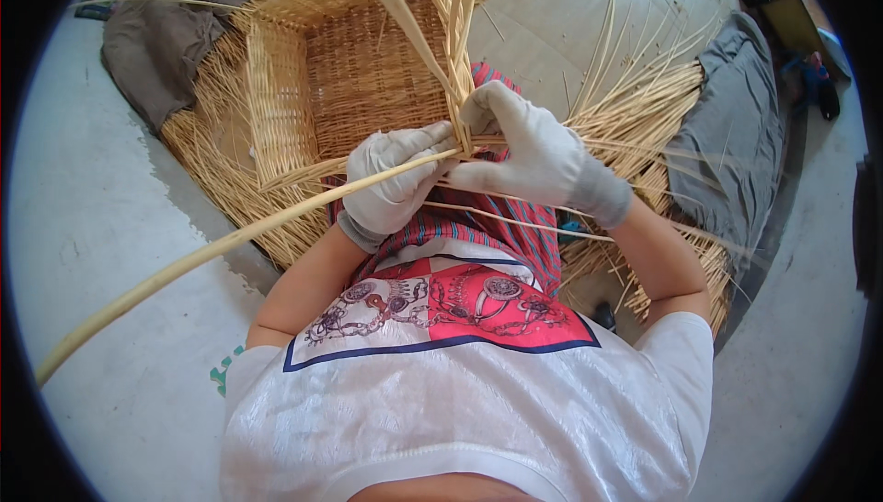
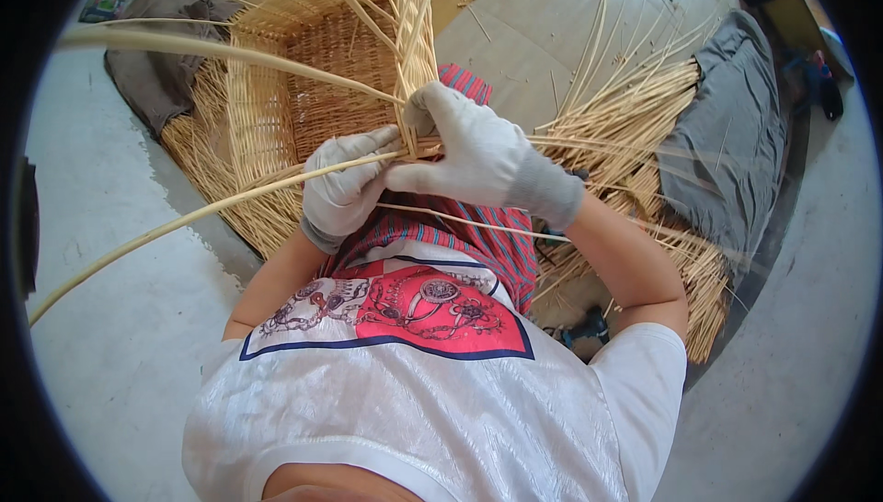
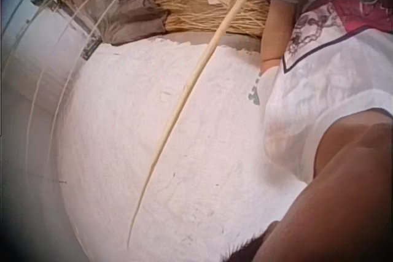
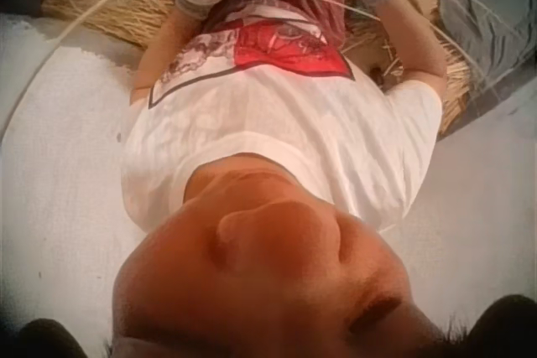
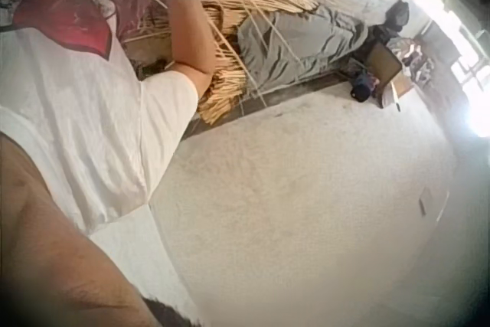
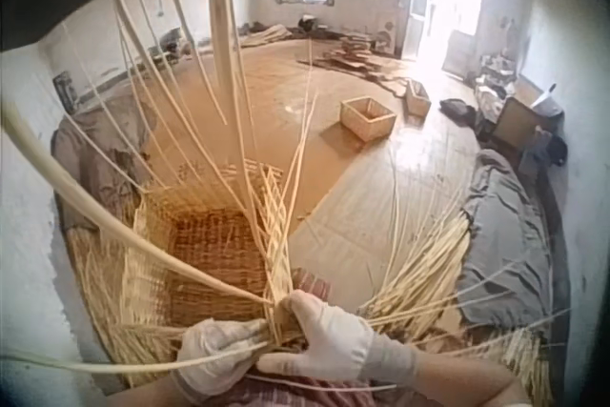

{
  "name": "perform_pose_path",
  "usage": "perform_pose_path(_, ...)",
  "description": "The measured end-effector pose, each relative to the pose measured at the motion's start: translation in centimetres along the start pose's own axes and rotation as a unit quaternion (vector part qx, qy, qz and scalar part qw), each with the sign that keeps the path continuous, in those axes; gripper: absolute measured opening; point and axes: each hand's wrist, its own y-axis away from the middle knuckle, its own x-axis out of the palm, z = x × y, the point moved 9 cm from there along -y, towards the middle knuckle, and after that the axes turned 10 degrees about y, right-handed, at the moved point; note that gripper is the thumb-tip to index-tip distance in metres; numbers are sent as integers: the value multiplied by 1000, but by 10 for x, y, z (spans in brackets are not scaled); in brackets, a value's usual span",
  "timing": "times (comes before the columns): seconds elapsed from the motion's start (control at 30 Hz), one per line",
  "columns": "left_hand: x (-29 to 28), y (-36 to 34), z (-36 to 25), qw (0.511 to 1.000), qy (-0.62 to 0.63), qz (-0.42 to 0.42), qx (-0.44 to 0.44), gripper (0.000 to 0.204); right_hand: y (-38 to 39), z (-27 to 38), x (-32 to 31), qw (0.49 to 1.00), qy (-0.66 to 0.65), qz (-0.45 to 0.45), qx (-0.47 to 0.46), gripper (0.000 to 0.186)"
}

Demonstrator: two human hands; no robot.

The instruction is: Weaving a large wicker or bamboo basket using long strips and a power drill for stabilization.

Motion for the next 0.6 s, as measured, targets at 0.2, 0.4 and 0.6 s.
perform_pose_path(0.2,3,-11,-9,998,-18,-33,42,32,-12,-44,27,972,-109,11,210,49)
perform_pose_path(0.4,7,-20,53,924,303,113,-205,15,-21,-40,26,982,-47,-5,180,47)
perform_pose_path(0.6,65,-36,101,761,551,112,-324,38,-15,-32,22,977,35,114,174,34)
